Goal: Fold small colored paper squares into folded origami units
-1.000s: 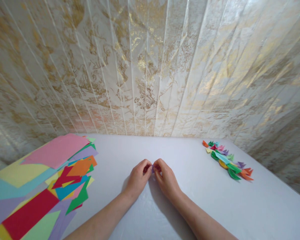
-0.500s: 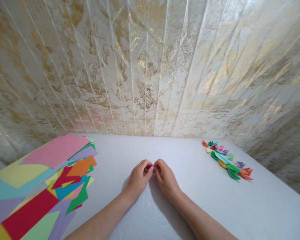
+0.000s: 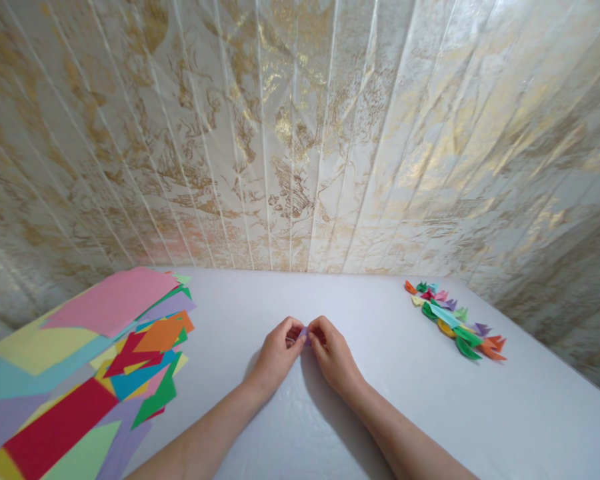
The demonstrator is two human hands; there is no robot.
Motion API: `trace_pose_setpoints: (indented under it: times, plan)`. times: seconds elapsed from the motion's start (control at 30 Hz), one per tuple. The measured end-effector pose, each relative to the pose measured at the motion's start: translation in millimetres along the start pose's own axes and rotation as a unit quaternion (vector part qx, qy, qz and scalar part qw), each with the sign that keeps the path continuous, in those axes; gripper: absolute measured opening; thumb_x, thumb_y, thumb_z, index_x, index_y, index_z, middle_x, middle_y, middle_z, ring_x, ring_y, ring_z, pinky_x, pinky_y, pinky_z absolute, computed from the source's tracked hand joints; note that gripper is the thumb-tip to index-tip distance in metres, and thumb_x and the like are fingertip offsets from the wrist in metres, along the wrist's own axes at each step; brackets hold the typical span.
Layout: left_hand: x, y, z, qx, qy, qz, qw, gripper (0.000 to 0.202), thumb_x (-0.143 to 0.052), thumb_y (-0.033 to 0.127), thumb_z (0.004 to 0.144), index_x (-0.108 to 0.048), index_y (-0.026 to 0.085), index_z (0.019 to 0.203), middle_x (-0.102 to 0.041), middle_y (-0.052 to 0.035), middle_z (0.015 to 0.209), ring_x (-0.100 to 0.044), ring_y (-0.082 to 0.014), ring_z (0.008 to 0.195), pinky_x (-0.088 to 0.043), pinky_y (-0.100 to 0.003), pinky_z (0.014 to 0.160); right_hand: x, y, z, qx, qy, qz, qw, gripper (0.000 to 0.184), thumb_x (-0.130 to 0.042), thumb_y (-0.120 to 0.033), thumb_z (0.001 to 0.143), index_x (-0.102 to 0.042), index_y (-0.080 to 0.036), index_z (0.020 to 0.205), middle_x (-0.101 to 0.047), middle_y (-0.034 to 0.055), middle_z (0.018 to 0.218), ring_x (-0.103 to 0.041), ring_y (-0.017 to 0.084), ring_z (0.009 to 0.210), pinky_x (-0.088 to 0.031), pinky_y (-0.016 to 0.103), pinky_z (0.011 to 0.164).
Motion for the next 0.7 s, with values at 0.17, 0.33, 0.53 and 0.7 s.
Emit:
trace_pose_setpoints:
  times: [0.17, 0.33, 0.53, 0.7]
  plan:
    - [1.0, -0.9, 1.3, 0.008, 0.001, -0.026, 1.0, 0.006, -0.056, 0.023, 0.079, -0.059, 0.02, 0.083, -0.066, 0.0001, 0.081, -0.063, -0.0158, 0.078, -0.049, -0.027, 0.074, -2.6, 2.2, 0.6, -0.003, -0.004, 0.035, 0.999, 0.009, -0.047, -0.021, 0.085, -0.054, -0.021, 0.091, -0.062, 0.0018, 0.084, -0.058, 0.018, 0.078, -0.046, 0.031, 0.074]
    - [4.3, -3.6, 3.7, 0.015, 0.011, -0.038, 0.999, 0.007, -0.058, 0.026, 0.078, -0.058, 0.02, 0.081, -0.065, 0.0007, 0.078, -0.062, -0.0155, 0.075, -0.049, -0.027, 0.073, -0.6, 3.2, 1.0, -0.021, 0.006, 0.053, 0.998, 0.006, -0.05, -0.024, 0.085, -0.053, -0.021, 0.089, -0.062, 0.0008, 0.079, -0.058, 0.017, 0.073, -0.046, 0.03, 0.07]
    - [3.4, -0.5, 2.3, 0.008, 0.007, -0.031, 0.999, 0.008, -0.057, 0.027, 0.08, -0.058, 0.019, 0.082, -0.066, -0.0003, 0.08, -0.064, -0.0167, 0.078, -0.05, -0.029, 0.077, 0.6, -0.5, 1.2, -0.021, 0.002, 0.032, 0.999, 0.01, -0.049, -0.026, 0.085, -0.052, -0.021, 0.078, -0.058, -0.001, 0.073, -0.054, 0.016, 0.069, -0.042, 0.028, 0.065]
    - [2.3, 2.2, 1.5, 0.003, 0.004, -0.033, 0.999, 0.008, -0.058, 0.027, 0.08, -0.059, 0.019, 0.083, -0.066, -0.0005, 0.079, -0.064, -0.0172, 0.078, -0.05, -0.03, 0.077, -0.3, -0.9, 1.1, -0.013, -0.003, 0.034, 0.999, 0.01, -0.049, -0.024, 0.086, -0.054, -0.02, 0.078, -0.059, -0.0004, 0.074, -0.054, 0.017, 0.071, -0.042, 0.028, 0.067]
Point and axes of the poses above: each hand's wrist, its own z-axis towards the middle knuckle, its own x-axis out of the back of the hand, y = z × x, the point moved 9 cm from there along z, towards the middle knuckle
